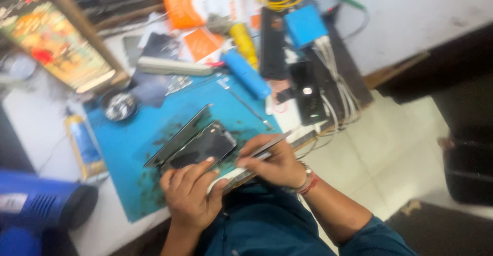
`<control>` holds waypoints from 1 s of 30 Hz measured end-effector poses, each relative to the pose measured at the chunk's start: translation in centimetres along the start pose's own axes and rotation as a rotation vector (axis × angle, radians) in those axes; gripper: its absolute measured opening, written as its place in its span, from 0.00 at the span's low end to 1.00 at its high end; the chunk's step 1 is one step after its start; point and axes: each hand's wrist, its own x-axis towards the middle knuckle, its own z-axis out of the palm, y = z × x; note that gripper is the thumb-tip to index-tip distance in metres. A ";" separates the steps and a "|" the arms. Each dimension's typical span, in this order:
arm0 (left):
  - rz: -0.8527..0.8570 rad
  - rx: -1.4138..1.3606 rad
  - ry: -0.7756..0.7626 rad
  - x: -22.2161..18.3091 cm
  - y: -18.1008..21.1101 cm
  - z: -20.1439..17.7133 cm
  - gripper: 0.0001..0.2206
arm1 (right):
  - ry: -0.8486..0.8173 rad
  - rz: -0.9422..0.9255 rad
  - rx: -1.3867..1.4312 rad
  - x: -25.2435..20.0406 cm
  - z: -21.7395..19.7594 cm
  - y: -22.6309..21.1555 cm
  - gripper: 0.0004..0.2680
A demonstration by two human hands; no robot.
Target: The person opens a smartphone, uses a metal tool to pry and separate the screen, and applies adhesive from a tube to the frame. They then close the device and secure it with multiple rubber bands.
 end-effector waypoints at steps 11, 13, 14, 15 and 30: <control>0.217 0.016 -0.079 0.1 -0.3 -0.6 0.07 | -0.150 -0.062 -0.260 1.0 0.7 -3.4 0.05; 0.238 0.025 -0.085 0.5 -0.5 -1.2 0.08 | -0.157 0.015 -0.160 1.4 0.9 -3.7 0.04; 0.244 0.028 -0.094 0.7 -0.6 -1.7 0.08 | -0.133 -0.006 -0.157 1.5 1.1 -3.8 0.04; 0.245 0.036 -0.082 1.0 -0.7 -2.1 0.09 | -0.114 -0.029 -0.153 1.6 1.3 -3.9 0.04; 0.047 -0.106 -0.039 0.3 -0.7 -3.5 0.08 | 0.189 0.143 0.097 -0.4 3.6 0.6 0.03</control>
